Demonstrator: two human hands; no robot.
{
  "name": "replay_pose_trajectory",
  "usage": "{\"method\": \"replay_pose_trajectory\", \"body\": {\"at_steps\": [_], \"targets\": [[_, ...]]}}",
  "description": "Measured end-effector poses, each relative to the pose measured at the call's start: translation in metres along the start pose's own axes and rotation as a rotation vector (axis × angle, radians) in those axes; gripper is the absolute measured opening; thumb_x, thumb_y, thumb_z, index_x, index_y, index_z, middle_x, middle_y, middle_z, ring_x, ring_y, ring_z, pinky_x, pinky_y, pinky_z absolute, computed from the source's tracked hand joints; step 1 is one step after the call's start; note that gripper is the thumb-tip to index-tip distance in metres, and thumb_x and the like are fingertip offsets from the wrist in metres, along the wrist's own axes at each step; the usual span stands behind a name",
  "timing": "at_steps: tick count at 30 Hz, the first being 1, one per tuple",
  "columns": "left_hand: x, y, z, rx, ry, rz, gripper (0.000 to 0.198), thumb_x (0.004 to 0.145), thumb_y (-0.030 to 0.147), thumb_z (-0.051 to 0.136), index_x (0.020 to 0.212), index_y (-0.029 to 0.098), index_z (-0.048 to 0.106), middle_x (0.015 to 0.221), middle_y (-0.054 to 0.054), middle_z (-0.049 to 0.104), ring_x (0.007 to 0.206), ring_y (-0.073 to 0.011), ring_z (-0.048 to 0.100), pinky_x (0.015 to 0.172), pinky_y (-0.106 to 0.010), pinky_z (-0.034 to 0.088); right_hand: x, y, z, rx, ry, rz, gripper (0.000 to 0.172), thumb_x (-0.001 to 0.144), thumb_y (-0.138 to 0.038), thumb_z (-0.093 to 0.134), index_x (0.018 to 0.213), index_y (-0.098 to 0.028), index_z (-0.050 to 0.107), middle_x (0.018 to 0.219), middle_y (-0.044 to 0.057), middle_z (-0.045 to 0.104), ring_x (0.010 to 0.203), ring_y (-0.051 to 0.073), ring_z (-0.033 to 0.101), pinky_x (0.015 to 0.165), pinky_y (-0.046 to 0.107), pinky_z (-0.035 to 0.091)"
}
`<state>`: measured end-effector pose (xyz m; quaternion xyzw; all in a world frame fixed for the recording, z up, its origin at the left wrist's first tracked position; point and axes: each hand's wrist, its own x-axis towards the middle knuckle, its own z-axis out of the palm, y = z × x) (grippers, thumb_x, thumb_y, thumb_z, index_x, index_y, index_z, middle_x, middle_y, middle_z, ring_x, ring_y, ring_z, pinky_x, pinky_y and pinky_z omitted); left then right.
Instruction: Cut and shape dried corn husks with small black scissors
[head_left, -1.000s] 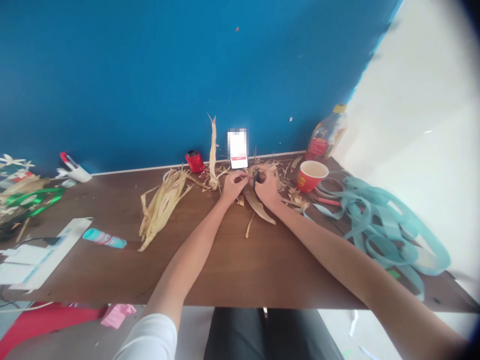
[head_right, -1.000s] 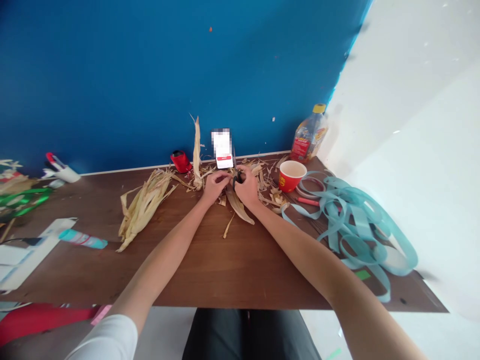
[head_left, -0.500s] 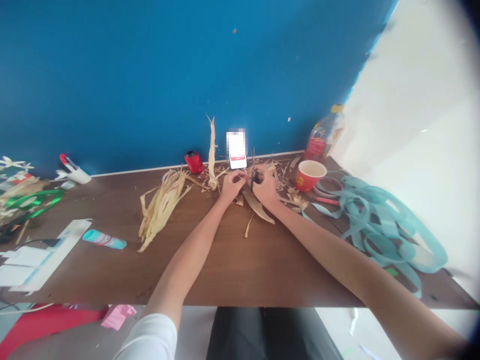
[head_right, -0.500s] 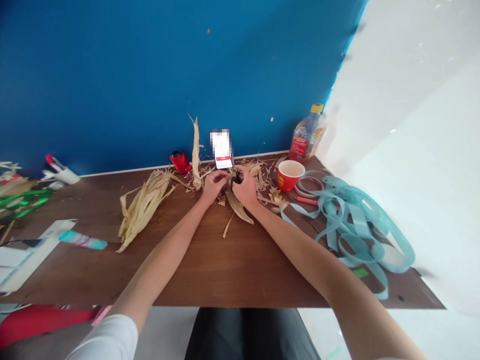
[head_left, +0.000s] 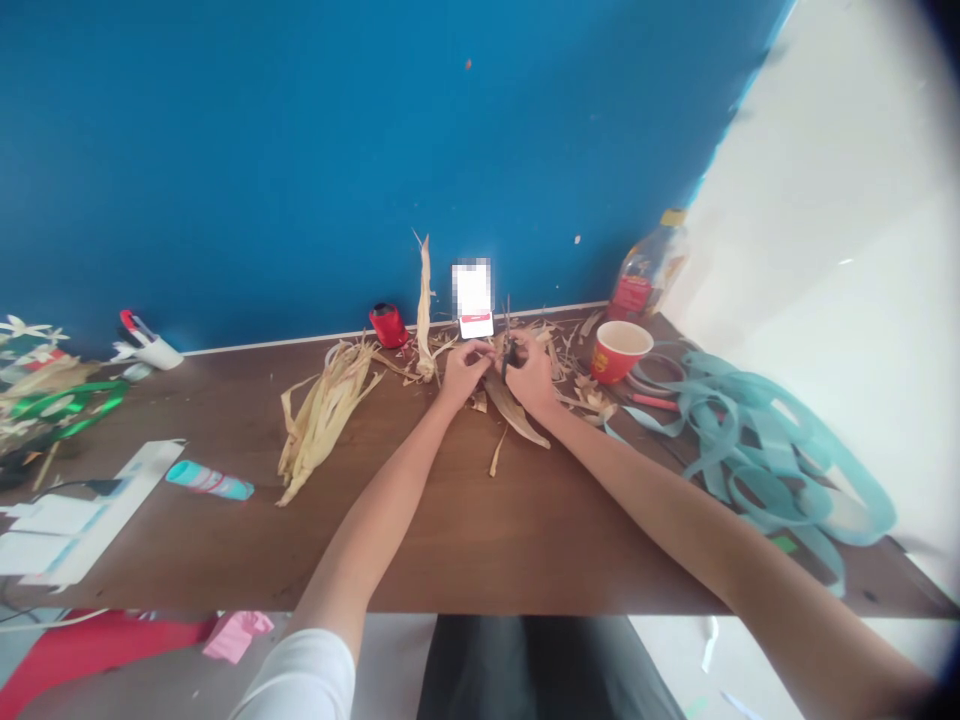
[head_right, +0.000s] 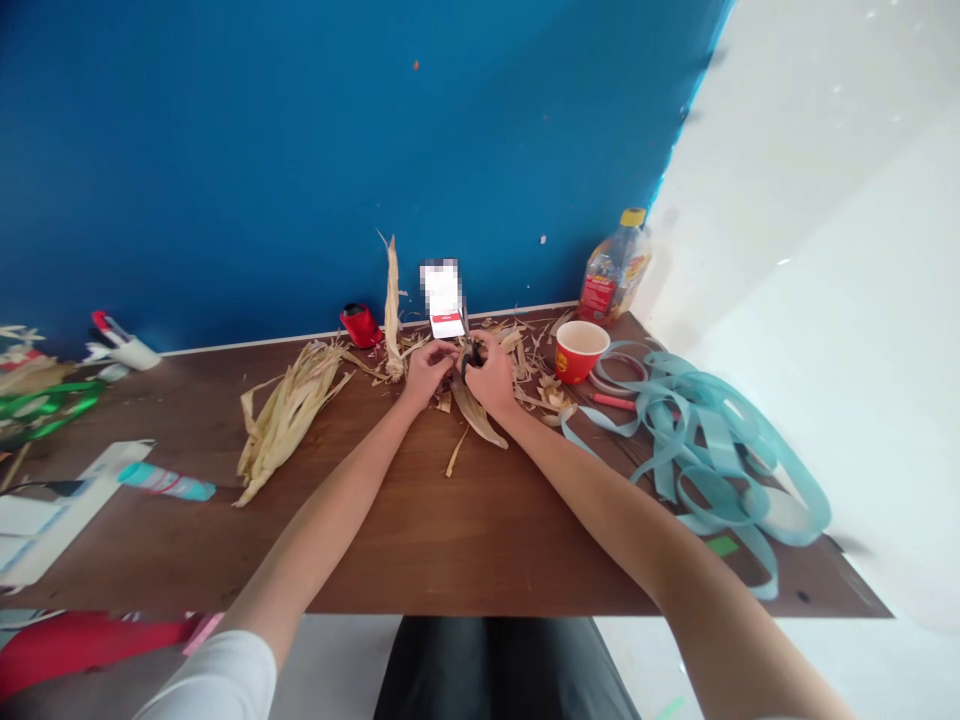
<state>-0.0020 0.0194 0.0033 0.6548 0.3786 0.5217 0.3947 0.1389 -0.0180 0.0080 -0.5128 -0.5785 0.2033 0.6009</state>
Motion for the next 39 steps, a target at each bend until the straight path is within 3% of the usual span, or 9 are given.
{"method": "replay_pose_trajectory", "body": {"at_steps": [5,12,19,30,39], "targets": [[0.0,0.002,0.001,0.017,0.039,0.03,0.016,0.077,0.031,0.068,0.082,0.016,0.069,0.073,-0.001,0.066,0.055,-0.0088,0.051,0.053,-0.022,0.042,0.0,-0.003,-0.001,0.06,-0.041,0.042,0.048,0.071,-0.033,0.063,0.117,-0.019,0.058,0.074,0.002,0.069,0.066,0.021,0.064,0.07,0.037,0.053],[-0.002,0.004,0.001,0.006,-0.011,0.025,0.013,0.074,0.027,0.068,0.081,0.016,0.07,0.062,0.0,0.062,0.051,-0.0088,0.049,0.05,-0.021,0.04,0.001,0.008,0.001,0.05,0.024,0.028,0.04,0.067,-0.027,0.061,0.106,-0.018,0.061,0.087,0.006,0.071,0.081,0.024,0.068,0.08,0.039,0.053],[-0.002,0.005,0.001,-0.023,-0.017,0.006,0.014,0.074,0.028,0.068,0.08,0.015,0.07,0.067,-0.001,0.064,0.053,-0.0085,0.051,0.051,-0.021,0.041,0.002,0.008,0.001,-0.014,0.029,0.01,0.037,0.068,-0.027,0.06,0.104,-0.019,0.06,0.088,0.006,0.071,0.084,0.025,0.068,0.081,0.039,0.052],[-0.001,0.001,0.001,0.021,-0.058,0.0,0.014,0.073,0.025,0.068,0.081,0.014,0.07,0.065,-0.001,0.063,0.053,-0.0082,0.049,0.051,-0.02,0.039,-0.001,0.0,-0.002,-0.078,0.005,-0.022,0.034,0.068,-0.027,0.06,0.101,-0.02,0.061,0.078,0.003,0.07,0.072,0.023,0.067,0.073,0.036,0.052],[-0.001,0.001,0.001,-0.08,-0.046,-0.019,0.012,0.072,0.023,0.068,0.081,0.015,0.07,0.071,-0.001,0.065,0.059,-0.0092,0.054,0.055,-0.021,0.043,0.0,-0.001,-0.001,-0.068,-0.007,-0.024,0.034,0.069,-0.028,0.06,0.102,-0.02,0.061,0.084,0.005,0.071,0.076,0.024,0.067,0.076,0.037,0.052]]}}
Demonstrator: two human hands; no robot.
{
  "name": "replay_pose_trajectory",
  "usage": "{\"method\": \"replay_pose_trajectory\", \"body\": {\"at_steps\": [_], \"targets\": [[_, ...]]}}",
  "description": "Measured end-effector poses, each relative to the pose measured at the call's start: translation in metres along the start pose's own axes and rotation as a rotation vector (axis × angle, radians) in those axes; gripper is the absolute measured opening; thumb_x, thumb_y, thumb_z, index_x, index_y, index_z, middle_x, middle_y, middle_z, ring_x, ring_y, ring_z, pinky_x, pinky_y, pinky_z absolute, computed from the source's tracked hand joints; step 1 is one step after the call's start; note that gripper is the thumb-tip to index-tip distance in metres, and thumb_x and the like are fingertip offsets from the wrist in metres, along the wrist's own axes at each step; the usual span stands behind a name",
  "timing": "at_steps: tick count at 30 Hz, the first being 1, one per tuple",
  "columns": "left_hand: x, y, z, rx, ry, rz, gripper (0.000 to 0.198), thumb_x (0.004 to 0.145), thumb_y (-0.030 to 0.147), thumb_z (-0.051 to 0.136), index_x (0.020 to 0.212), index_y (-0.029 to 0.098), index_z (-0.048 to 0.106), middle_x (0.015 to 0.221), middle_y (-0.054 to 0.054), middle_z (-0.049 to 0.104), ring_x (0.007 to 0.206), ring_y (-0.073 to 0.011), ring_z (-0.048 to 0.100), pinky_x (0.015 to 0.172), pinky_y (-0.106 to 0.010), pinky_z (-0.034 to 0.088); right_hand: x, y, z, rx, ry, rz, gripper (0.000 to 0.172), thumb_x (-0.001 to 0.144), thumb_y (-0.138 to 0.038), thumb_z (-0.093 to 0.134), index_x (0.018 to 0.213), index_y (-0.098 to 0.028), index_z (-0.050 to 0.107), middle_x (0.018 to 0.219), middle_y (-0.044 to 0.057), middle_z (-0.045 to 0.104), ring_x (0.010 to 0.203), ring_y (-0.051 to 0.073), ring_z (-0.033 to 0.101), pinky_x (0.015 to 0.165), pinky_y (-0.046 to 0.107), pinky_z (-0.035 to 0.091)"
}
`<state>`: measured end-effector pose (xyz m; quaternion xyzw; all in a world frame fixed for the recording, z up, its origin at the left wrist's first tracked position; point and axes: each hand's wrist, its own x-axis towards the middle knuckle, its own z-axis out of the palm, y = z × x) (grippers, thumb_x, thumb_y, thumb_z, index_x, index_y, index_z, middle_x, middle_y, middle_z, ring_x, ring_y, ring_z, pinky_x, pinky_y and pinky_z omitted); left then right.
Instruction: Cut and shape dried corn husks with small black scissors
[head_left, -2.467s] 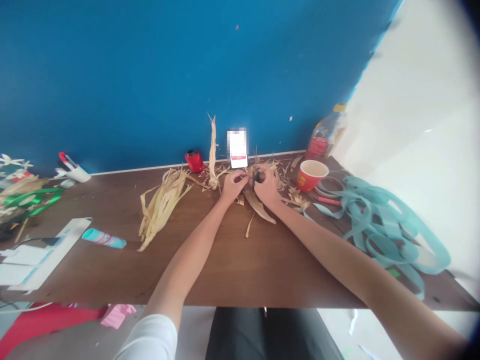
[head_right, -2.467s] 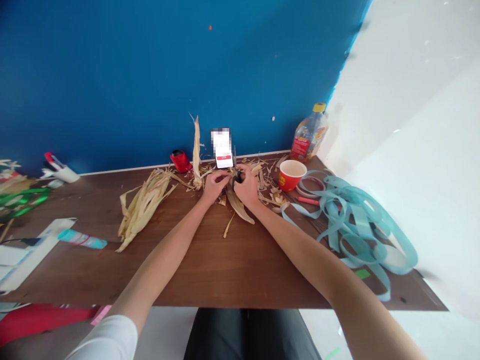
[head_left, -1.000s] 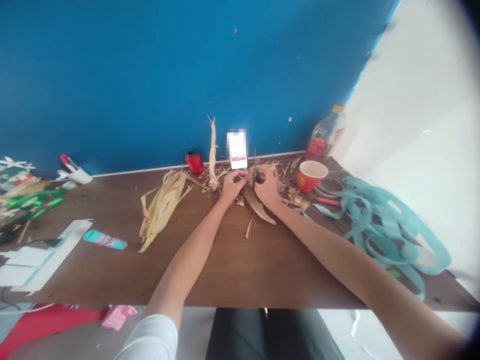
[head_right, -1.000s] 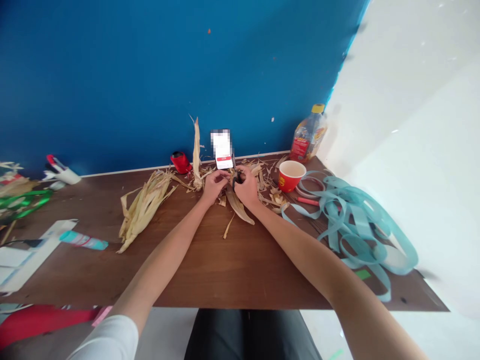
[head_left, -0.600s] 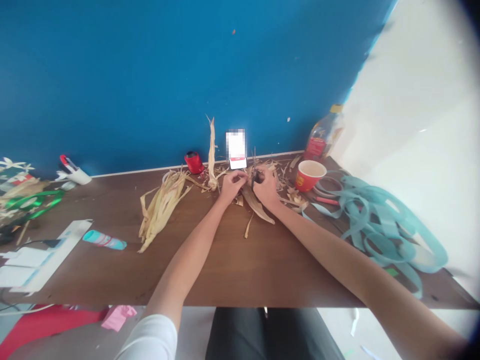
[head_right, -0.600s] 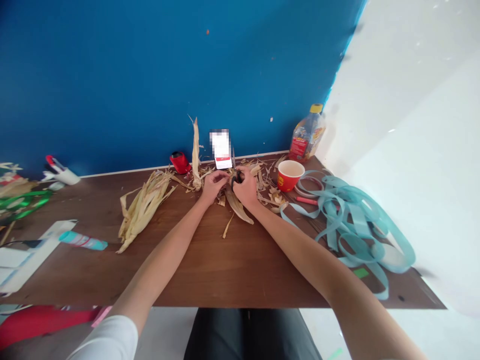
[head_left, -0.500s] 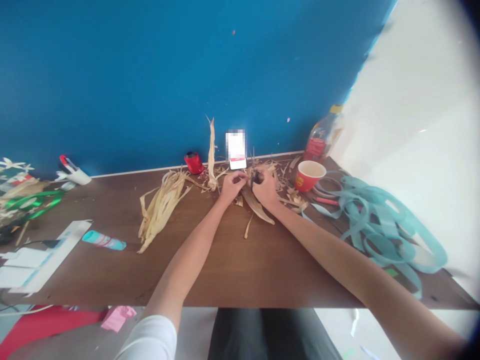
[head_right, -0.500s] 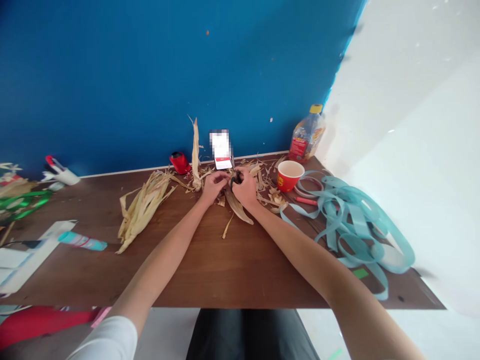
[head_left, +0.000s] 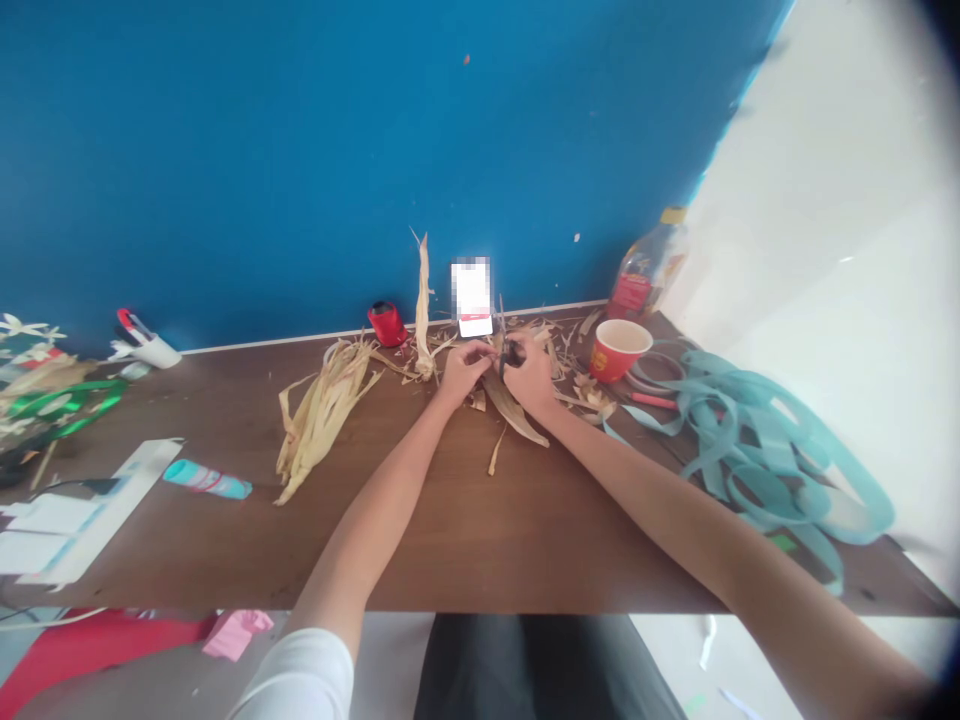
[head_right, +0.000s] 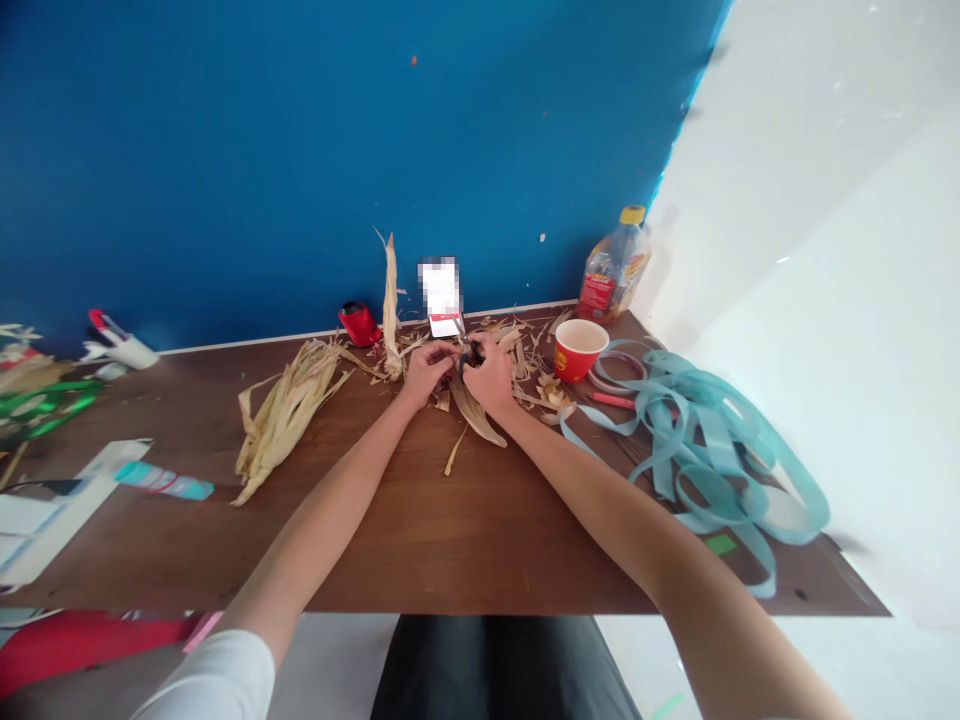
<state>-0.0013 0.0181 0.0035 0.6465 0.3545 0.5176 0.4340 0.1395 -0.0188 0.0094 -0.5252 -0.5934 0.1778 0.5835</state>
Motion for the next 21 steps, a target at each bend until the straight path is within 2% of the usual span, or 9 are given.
{"method": "replay_pose_trajectory", "body": {"at_steps": [14,21], "targets": [[0.0013,0.0005,0.0001,0.061,-0.055,-0.024,0.013,0.073,0.026,0.068,0.08,0.015,0.069,0.07,-0.001,0.063,0.056,-0.0083,0.052,0.052,-0.02,0.043,-0.0018,0.0006,-0.0006,-0.012,0.028,-0.007,0.036,0.067,-0.024,0.057,0.103,-0.02,0.059,0.085,0.005,0.069,0.078,0.023,0.065,0.078,0.036,0.051],[0.0,0.0019,0.0008,0.027,-0.011,-0.055,0.014,0.072,0.025,0.067,0.08,0.014,0.07,0.068,-0.001,0.064,0.056,-0.0085,0.053,0.053,-0.02,0.043,0.0,-0.0005,-0.0007,-0.002,0.002,0.01,0.037,0.068,-0.027,0.06,0.104,-0.02,0.06,0.085,0.005,0.07,0.078,0.024,0.066,0.08,0.038,0.051]]}}
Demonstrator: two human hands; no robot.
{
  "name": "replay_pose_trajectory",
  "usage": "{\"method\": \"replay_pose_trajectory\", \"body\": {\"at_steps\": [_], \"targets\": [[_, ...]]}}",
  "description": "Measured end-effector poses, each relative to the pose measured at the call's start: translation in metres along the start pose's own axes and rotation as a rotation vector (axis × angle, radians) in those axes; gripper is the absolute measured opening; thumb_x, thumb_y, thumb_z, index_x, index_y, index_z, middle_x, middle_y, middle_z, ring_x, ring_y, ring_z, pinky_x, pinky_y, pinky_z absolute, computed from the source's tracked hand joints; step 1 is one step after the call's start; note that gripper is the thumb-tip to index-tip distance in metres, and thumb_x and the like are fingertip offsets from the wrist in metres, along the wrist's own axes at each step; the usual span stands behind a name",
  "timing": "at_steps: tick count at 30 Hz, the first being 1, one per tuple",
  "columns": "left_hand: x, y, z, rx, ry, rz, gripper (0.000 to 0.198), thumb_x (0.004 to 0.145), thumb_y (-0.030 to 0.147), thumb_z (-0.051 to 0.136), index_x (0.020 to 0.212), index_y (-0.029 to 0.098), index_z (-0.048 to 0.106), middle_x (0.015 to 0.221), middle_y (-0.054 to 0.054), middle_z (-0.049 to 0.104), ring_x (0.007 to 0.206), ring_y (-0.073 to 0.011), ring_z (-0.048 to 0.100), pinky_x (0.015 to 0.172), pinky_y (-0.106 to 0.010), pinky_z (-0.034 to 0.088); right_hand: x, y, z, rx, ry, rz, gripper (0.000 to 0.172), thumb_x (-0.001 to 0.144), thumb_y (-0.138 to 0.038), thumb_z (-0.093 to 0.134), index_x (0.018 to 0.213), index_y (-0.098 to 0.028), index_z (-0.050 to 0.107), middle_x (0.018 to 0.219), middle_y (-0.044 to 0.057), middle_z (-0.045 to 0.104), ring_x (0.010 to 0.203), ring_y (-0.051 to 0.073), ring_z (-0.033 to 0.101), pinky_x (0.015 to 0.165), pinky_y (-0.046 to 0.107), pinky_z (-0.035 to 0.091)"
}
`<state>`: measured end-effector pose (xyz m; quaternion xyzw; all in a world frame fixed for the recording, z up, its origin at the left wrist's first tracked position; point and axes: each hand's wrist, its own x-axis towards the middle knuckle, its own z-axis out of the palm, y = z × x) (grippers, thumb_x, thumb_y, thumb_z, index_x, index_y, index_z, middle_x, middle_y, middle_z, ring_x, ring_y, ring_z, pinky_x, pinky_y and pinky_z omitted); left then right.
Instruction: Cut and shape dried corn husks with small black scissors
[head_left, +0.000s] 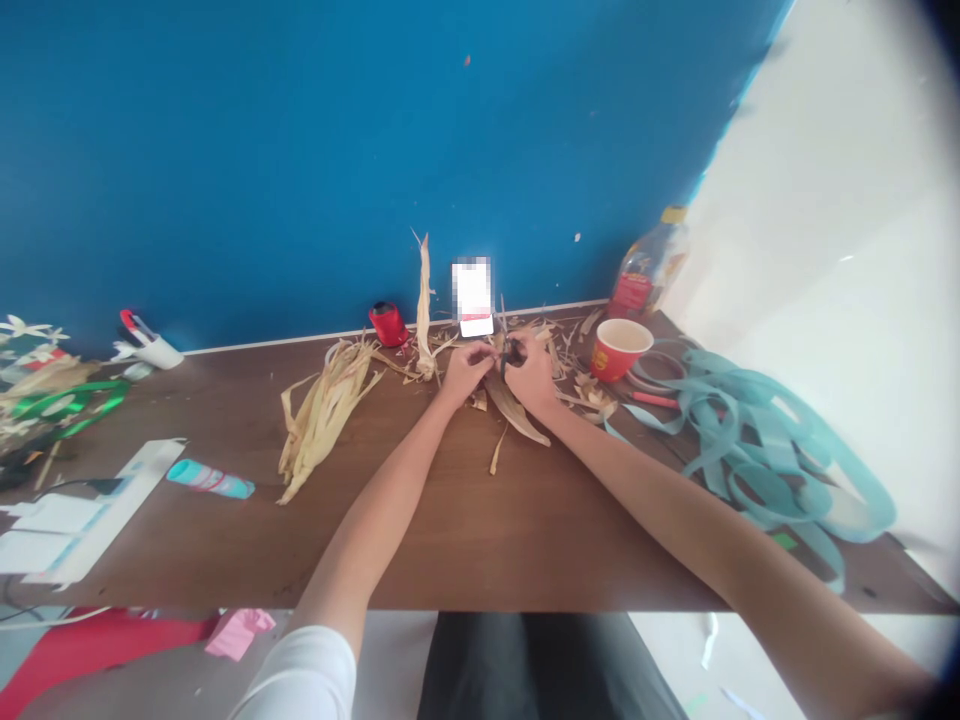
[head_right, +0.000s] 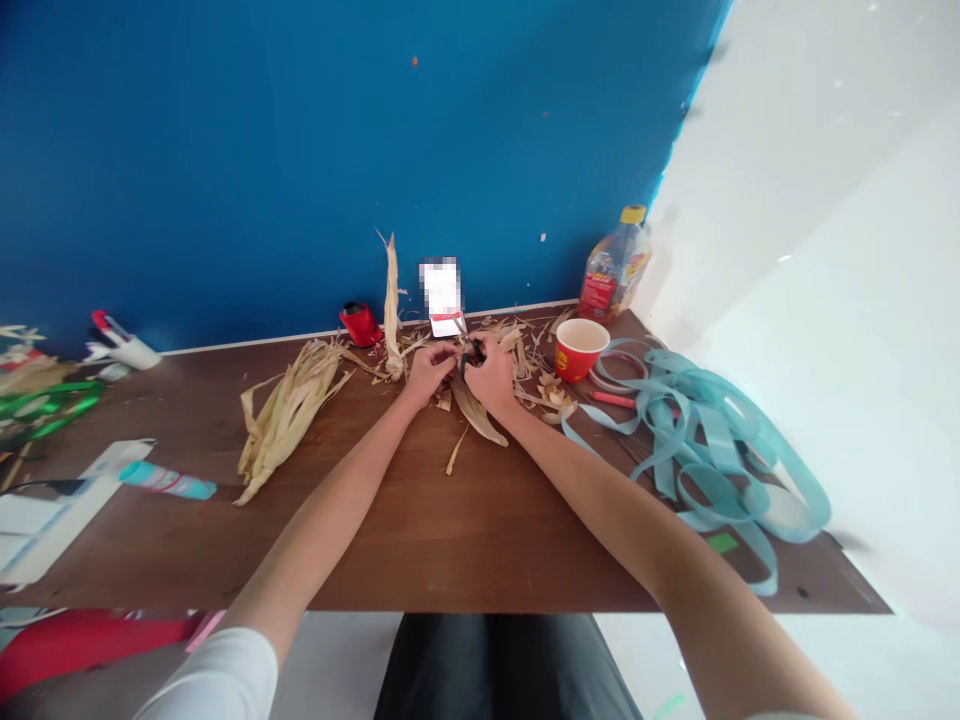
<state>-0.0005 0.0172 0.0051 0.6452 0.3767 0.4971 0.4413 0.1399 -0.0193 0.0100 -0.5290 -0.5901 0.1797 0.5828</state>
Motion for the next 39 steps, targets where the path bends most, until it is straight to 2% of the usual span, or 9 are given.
{"method": "replay_pose_trajectory", "body": {"at_steps": [6,12,18,23,28,33,37,39], "targets": [[0.001,-0.001,0.0,0.013,-0.002,0.004,0.015,0.071,0.023,0.067,0.081,0.014,0.073,0.069,-0.001,0.067,0.056,-0.009,0.053,0.053,-0.021,0.043,0.0,0.005,0.002,0.046,-0.008,-0.011,0.037,0.068,-0.025,0.058,0.104,-0.019,0.06,0.085,0.005,0.07,0.077,0.023,0.066,0.077,0.037,0.051],[0.0,0.0,0.0,0.0,-0.017,-0.034,0.014,0.072,0.024,0.067,0.08,0.014,0.072,0.063,0.0,0.064,0.052,-0.0083,0.052,0.05,-0.021,0.042,0.0,0.004,0.001,-0.001,-0.011,-0.016,0.035,0.068,-0.024,0.057,0.103,-0.02,0.061,0.084,0.004,0.069,0.077,0.023,0.066,0.077,0.036,0.051],[-0.001,0.007,0.001,-0.041,0.022,-0.109,0.014,0.075,0.027,0.065,0.078,0.014,0.072,0.058,0.0,0.061,0.047,-0.008,0.049,0.042,-0.019,0.034,0.001,0.005,0.001,0.015,0.025,0.011,0.039,0.067,-0.026,0.059,0.105,-0.019,0.062,0.089,0.006,0.07,0.082,0.024,0.066,0.081,0.038,0.051],[-0.001,0.008,0.0,-0.048,0.022,-0.101,0.015,0.076,0.028,0.065,0.077,0.014,0.072,0.058,0.0,0.06,0.048,-0.008,0.05,0.042,-0.019,0.034,0.001,0.001,0.001,0.036,0.001,0.017,0.037,0.067,-0.026,0.059,0.103,-0.019,0.062,0.084,0.004,0.07,0.077,0.022,0.065,0.077,0.036,0.051],[-0.001,0.007,0.0,-0.021,-0.01,-0.091,0.015,0.075,0.027,0.065,0.077,0.014,0.073,0.052,0.001,0.056,0.047,-0.0086,0.048,0.043,-0.02,0.034,0.001,0.004,0.001,0.016,0.03,-0.009,0.036,0.066,-0.023,0.056,0.102,-0.02,0.061,0.085,0.004,0.069,0.079,0.022,0.066,0.078,0.036,0.051],[-0.001,0.006,0.001,-0.019,-0.032,-0.036,0.015,0.073,0.027,0.067,0.081,0.015,0.071,0.063,0.0,0.061,0.051,-0.0083,0.05,0.049,-0.021,0.039,0.0,0.003,0.001,0.045,0.03,0.007,0.039,0.066,-0.023,0.057,0.105,-0.019,0.06,0.085,0.004,0.069,0.077,0.022,0.066,0.077,0.036,0.052],[-0.002,0.007,0.0,-0.006,-0.035,-0.024,0.016,0.075,0.026,0.064,0.088,0.016,0.068,0.065,0.001,0.059,0.051,-0.0082,0.049,0.049,-0.02,0.037,-0.001,0.001,0.001,0.08,0.048,0.023,0.043,0.067,-0.025,0.059,0.11,-0.019,0.06,0.079,0.003,0.068,0.072,0.021,0.065,0.074,0.036,0.052],[-0.002,0.008,0.0,0.004,-0.021,-0.008,0.021,0.073,0.021,0.065,0.093,0.017,0.066,0.072,0.001,0.061,0.053,-0.007,0.048,0.05,-0.02,0.037,0.0,0.001,0.001,0.113,0.049,0.04,0.045,0.069,-0.027,0.06,0.112,-0.019,0.061,0.075,0.001,0.068,0.068,0.02,0.063,0.071,0.035,0.053]]}}
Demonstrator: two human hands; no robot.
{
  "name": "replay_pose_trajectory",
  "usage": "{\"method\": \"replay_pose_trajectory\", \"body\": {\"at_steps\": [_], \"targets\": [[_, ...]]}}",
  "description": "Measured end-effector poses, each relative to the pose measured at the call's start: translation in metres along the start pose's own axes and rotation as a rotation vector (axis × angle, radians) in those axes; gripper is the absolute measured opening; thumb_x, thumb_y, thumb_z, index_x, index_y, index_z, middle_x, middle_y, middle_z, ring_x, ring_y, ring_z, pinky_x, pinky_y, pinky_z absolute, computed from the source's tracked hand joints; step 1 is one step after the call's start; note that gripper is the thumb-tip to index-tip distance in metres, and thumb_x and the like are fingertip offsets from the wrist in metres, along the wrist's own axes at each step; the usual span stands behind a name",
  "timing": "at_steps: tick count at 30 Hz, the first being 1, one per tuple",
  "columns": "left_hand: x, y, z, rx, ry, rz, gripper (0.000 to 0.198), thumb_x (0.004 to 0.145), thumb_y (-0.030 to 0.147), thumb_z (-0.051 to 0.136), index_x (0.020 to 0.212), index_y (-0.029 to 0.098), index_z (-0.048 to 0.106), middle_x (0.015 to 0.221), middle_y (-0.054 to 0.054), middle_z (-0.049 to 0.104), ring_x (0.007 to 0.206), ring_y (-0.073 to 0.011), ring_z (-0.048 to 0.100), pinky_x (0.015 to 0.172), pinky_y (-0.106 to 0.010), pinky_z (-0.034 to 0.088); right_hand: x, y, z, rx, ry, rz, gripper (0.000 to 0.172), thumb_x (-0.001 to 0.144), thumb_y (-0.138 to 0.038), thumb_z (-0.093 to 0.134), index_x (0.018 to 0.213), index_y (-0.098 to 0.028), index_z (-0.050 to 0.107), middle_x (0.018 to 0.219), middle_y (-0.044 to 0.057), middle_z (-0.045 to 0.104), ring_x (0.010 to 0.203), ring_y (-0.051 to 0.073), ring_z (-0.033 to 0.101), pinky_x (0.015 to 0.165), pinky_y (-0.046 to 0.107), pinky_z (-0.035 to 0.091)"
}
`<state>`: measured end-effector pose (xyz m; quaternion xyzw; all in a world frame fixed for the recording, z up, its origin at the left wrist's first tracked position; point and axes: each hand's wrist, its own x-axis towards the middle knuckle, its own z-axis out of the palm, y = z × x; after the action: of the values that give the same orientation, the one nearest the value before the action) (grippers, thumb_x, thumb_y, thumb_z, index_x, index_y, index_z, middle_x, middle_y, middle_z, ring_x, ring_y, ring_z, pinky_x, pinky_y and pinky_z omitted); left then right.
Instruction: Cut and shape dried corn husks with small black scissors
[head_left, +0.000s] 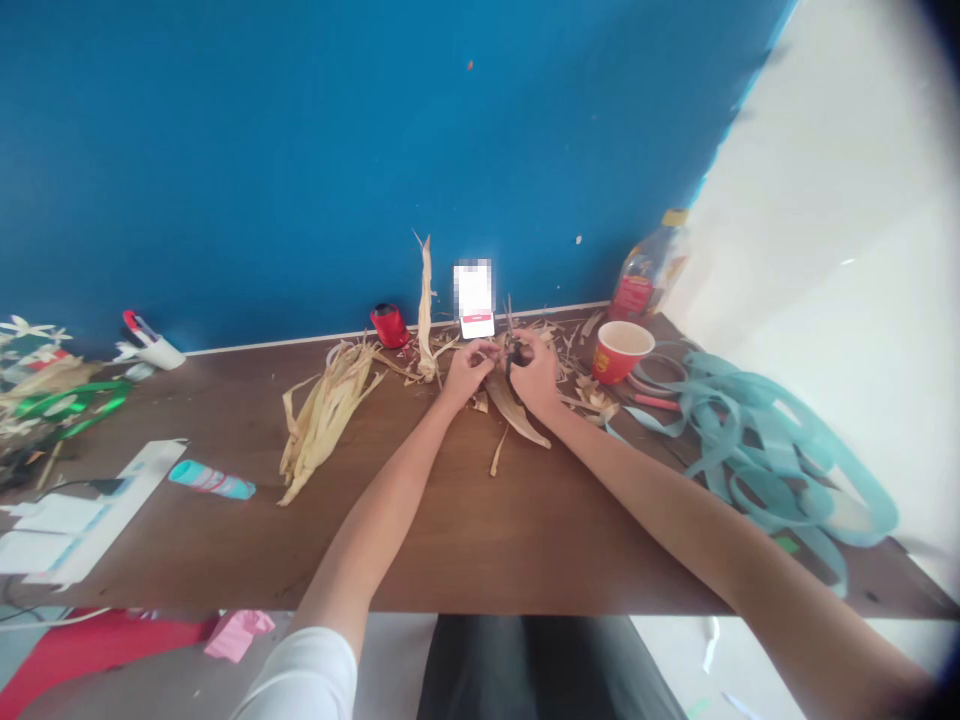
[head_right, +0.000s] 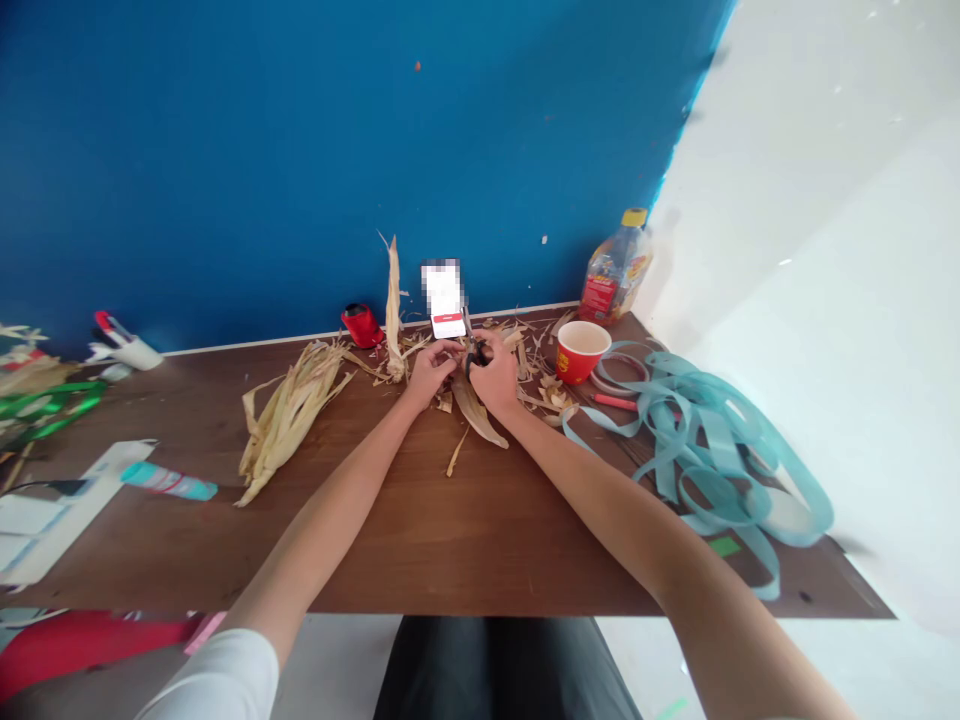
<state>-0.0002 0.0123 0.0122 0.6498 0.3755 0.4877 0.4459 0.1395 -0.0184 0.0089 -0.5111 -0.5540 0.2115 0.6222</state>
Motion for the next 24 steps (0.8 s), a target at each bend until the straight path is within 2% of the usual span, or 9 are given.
{"method": "replay_pose_trajectory", "body": {"at_steps": [3,8,11,15,20,24], "targets": [[-0.0007,0.0006,0.0017,0.013,0.012,0.036,0.031,0.067,0.016,0.068,0.097,0.018,0.06,0.086,0.0,0.063,0.056,-0.0056,0.049,0.053,-0.019,0.038,0.0017,0.0014,-0.0001,0.112,-0.007,0.044,0.05,0.071,-0.03,0.061,0.119,-0.017,0.06,0.069,-0.001,0.066,0.062,0.017,0.06,0.065,0.033,0.053],[-0.0009,-0.0019,0.0036,0.087,-0.008,0.025,0.024,0.066,0.024,0.074,0.081,0.015,0.058,0.075,0.0,0.061,0.06,-0.0085,0.052,0.054,-0.02,0.039,0.0038,0.0038,-0.0005,0.266,-0.068,0.141,0.06,0.069,-0.036,0.067,0.125,-0.017,0.059,0.064,-0.003,0.064,0.053,0.015,0.056,0.055,0.031,0.052],[-0.0006,-0.0027,0.0041,0.12,-0.029,0.025,0.021,0.069,0.029,0.073,0.079,0.013,0.062,0.074,-0.002,0.063,0.063,-0.0106,0.055,0.056,-0.021,0.04,0.004,0.0053,0.0003,0.311,-0.053,0.162,0.063,0.068,-0.038,0.069,0.126,-0.017,0.059,0.067,-0.002,0.066,0.057,0.016,0.059,0.058,0.032,0.054],[0.0004,-0.0036,0.0046,0.104,-0.054,0.0,0.022,0.077,0.035,0.067,0.072,0.014,0.063,0.068,-0.002,0.062,0.057,-0.0099,0.051,0.052,-0.022,0.039,0.0041,0.0059,0.0013,0.316,-0.04,0.141,0.061,0.069,-0.037,0.069,0.126,-0.016,0.058,0.077,0.002,0.071,0.067,0.017,0.064,0.066,0.033,0.055],[0.0015,-0.0042,0.0029,0.05,0.02,-0.007,0.017,0.08,0.032,0.063,0.075,0.016,0.06,0.066,0.0,0.061,0.05,-0.009,0.048,0.047,-0.022,0.038,0.0044,0.0071,0.002,0.263,-0.019,0.143,0.055,0.072,-0.035,0.067,0.122,-0.016,0.059,0.074,0.001,0.07,0.066,0.017,0.064,0.065,0.032,0.054],[0.0007,-0.0007,0.0028,0.053,0.009,-0.012,0.013,0.081,0.028,0.059,0.074,0.017,0.056,0.064,0.001,0.058,0.05,-0.0087,0.047,0.047,-0.021,0.036,0.005,0.0085,0.0035,0.295,0.003,0.112,0.052,0.07,-0.033,0.07,0.118,-0.018,0.058,0.08,0.002,0.071,0.072,0.018,0.066,0.071,0.034,0.055]]}}
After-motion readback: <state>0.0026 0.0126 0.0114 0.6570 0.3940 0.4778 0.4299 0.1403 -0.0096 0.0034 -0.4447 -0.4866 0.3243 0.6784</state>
